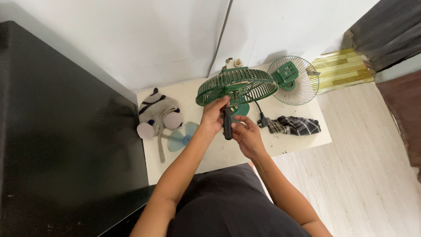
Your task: The person disassembles a green electric fan by removing the front grille and wiping the motor housing with a cloth. They then reattach the front grille and use a screwdriver to tighten the securing screw. Finally, they wipe the fan blades with the cloth.
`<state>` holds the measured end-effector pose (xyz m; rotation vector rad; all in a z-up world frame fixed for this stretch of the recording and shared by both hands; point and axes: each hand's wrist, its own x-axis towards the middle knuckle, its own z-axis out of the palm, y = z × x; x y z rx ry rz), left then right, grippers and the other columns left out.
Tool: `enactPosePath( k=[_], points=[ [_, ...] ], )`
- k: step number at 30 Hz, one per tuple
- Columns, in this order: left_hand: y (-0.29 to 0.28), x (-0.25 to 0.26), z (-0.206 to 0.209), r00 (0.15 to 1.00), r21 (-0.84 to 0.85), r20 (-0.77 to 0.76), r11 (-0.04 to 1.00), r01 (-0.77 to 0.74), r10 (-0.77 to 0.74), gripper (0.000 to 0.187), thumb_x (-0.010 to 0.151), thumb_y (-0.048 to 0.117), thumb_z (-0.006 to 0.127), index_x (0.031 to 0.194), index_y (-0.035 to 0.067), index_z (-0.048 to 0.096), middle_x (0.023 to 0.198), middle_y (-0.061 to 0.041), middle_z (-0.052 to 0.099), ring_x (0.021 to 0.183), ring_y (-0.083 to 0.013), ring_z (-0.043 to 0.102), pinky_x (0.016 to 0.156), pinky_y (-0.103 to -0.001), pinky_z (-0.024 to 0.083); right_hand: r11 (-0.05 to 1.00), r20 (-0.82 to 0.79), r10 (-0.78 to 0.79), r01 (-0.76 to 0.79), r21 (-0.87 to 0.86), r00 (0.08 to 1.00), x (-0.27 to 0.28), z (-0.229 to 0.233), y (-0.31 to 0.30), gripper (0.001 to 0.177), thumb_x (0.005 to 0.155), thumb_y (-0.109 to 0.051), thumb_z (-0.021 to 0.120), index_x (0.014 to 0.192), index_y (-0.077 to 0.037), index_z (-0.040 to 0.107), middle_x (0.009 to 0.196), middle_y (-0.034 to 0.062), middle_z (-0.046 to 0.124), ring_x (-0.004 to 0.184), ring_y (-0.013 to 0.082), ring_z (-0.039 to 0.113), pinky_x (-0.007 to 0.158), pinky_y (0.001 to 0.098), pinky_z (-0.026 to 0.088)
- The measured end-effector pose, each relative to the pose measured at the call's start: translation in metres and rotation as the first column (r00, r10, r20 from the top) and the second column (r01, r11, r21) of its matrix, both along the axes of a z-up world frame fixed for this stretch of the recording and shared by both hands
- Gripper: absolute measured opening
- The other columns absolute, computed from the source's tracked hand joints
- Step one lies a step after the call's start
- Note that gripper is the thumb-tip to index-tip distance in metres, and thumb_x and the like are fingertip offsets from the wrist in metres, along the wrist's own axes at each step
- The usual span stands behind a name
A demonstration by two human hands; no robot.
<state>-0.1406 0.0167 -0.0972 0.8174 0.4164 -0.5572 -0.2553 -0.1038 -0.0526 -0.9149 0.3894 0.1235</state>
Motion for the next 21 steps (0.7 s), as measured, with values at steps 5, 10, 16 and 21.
enactPosePath(
  k=[5,10,16,21],
  points=[
    [-0.008,0.001,0.0,0.997,-0.126,0.069,0.992,-0.029,0.038,0.02,0.089,0.018,0.082,0.099,0.007,0.068,0.084,0.002,0.06,0.078,-0.0124,0.053,0.066,-0.029,0.049,0.978,0.073,0.058,-0.042,-0.202,0.996,0.0,0.004,0.004,0.05,0.083,0.012,0.071,0.128,0.004,0.051,0.102,0.018,0.069,0.084,0.0233,0.071,0.075,0.0336,0.057],
    [0.012,-0.01,0.025,0.979,-0.136,0.084,0.971,0.197,-0.187,0.027,0.086,0.022,0.069,0.107,0.004,0.07,0.098,-0.005,0.072,0.085,-0.0149,0.065,0.069,-0.03,0.057,0.982,-0.063,0.018,-0.006,0.191,0.998,0.005,0.009,0.0,0.044,0.089,0.001,0.059,0.132,0.004,0.049,0.107,0.0224,0.07,0.087,0.0304,0.074,0.084,0.04,0.062],
    [0.027,-0.017,0.025,0.944,-0.092,0.17,0.95,0.3,-0.281,0.029,0.089,0.018,0.073,0.113,0.001,0.069,0.105,-0.012,0.075,0.088,-0.0206,0.069,0.07,-0.032,0.054,0.979,-0.062,0.111,-0.099,0.177,0.992,0.004,0.024,0.0,0.04,0.094,-0.009,0.058,0.13,0.002,0.045,0.11,0.0213,0.068,0.091,0.0326,0.073,0.079,0.0429,0.063],
    [0.007,-0.014,-0.003,0.95,0.118,0.269,0.984,0.133,-0.161,0.034,0.087,0.013,0.082,0.113,-0.003,0.067,0.104,-0.012,0.071,0.093,-0.0186,0.069,0.083,-0.029,0.056,0.834,0.07,0.11,-0.054,-0.549,0.991,0.001,0.03,0.013,0.051,0.083,0.004,0.073,0.123,0.004,0.043,0.11,0.0179,0.058,0.086,0.0322,0.07,0.062,0.0434,0.059]
  ],
)
